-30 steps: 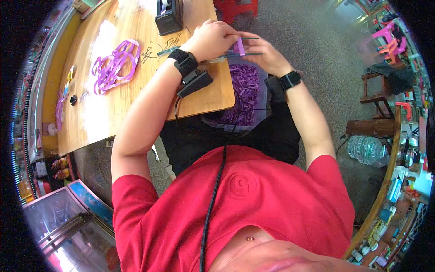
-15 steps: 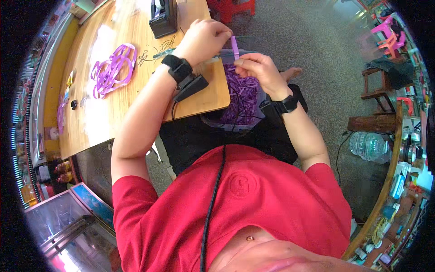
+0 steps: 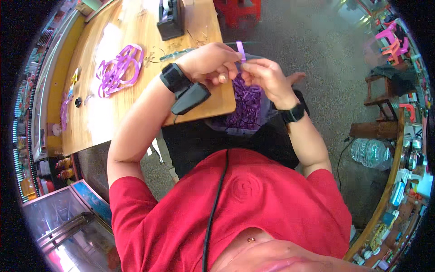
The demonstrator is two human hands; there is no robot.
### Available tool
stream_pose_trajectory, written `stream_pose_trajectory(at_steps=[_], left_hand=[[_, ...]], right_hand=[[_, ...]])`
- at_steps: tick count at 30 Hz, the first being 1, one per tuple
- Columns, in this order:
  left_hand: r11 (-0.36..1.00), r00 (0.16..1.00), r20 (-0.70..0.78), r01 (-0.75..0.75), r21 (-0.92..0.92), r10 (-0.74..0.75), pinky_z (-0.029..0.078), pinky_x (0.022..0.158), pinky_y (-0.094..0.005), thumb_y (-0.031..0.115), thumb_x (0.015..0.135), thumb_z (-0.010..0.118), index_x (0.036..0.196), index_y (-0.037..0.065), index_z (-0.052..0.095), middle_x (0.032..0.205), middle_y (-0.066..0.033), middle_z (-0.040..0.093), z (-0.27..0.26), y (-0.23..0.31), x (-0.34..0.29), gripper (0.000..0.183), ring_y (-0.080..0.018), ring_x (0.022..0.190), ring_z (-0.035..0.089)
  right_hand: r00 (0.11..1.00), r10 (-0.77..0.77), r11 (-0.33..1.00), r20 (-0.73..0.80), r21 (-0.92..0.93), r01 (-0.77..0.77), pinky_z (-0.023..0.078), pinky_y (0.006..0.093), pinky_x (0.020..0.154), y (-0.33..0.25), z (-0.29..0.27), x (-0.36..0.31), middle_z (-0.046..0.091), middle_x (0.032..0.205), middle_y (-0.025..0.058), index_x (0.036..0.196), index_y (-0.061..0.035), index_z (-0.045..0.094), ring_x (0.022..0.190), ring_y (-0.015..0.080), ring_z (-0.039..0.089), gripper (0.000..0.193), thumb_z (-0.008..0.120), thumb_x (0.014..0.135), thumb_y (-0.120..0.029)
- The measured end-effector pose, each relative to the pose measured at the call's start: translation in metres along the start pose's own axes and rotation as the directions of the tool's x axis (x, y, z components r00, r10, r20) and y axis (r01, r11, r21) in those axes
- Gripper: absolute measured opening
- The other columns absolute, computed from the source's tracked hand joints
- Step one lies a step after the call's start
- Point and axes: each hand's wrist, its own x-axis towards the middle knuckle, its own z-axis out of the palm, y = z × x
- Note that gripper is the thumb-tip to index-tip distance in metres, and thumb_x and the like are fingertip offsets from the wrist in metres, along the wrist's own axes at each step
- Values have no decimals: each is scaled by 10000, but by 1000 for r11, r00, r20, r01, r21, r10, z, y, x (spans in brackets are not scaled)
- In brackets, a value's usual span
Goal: The recorder is sorting and looping pink plastic strips using a fixed measuring guide on a workbench.
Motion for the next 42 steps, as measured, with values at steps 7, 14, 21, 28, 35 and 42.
stream_pose_trajectory(at_steps=[7,14,21,28,35,42], left_hand=[[996,997,62,-32,-80,37,359,394,-257,228,975,539,954,49,548,687,-67,588,2,-7,1,180,-114,455,473],[995,991,83,-102,19,101,425,423,-295,227,957,514,894,27,599,736,-69,647,-6,-15,3,226,-146,506,552],[985,976,145,-167,36,160,464,458,-292,215,944,509,899,2,595,750,-98,656,-9,-16,5,234,-160,527,588],[987,979,145,-153,51,145,455,419,-303,206,938,497,808,-4,620,687,-91,644,-8,-18,4,276,-154,489,578],[982,977,171,-146,117,125,451,429,-284,203,945,494,791,1,633,667,-80,631,-11,-20,7,290,-153,495,577],[957,940,194,-290,24,280,468,467,-266,263,980,445,827,29,647,689,-63,635,-6,-26,12,345,-142,522,590]], right_hand=[[983,-109,945,148,-291,148,352,167,468,-78,20,16,634,711,-8,950,-37,693,517,30,488,191,660,907,-220],[938,-201,804,282,-501,322,311,163,457,-100,101,143,692,880,-1,1029,-44,691,548,13,425,267,667,911,-281],[994,88,824,69,-566,-34,304,167,417,-99,131,190,713,946,34,1073,-51,685,520,3,378,241,698,894,-212],[997,64,893,50,-448,-35,318,157,406,-92,141,202,703,889,33,1020,-34,678,492,5,383,185,691,891,-166],[986,78,922,147,-387,-15,290,163,455,-105,144,159,656,832,-26,941,-59,653,560,-11,386,169,721,870,-196],[956,272,937,111,-255,-237,308,162,425,-71,128,136,629,819,12,913,-14,632,539,12,373,191,705,890,-189]])
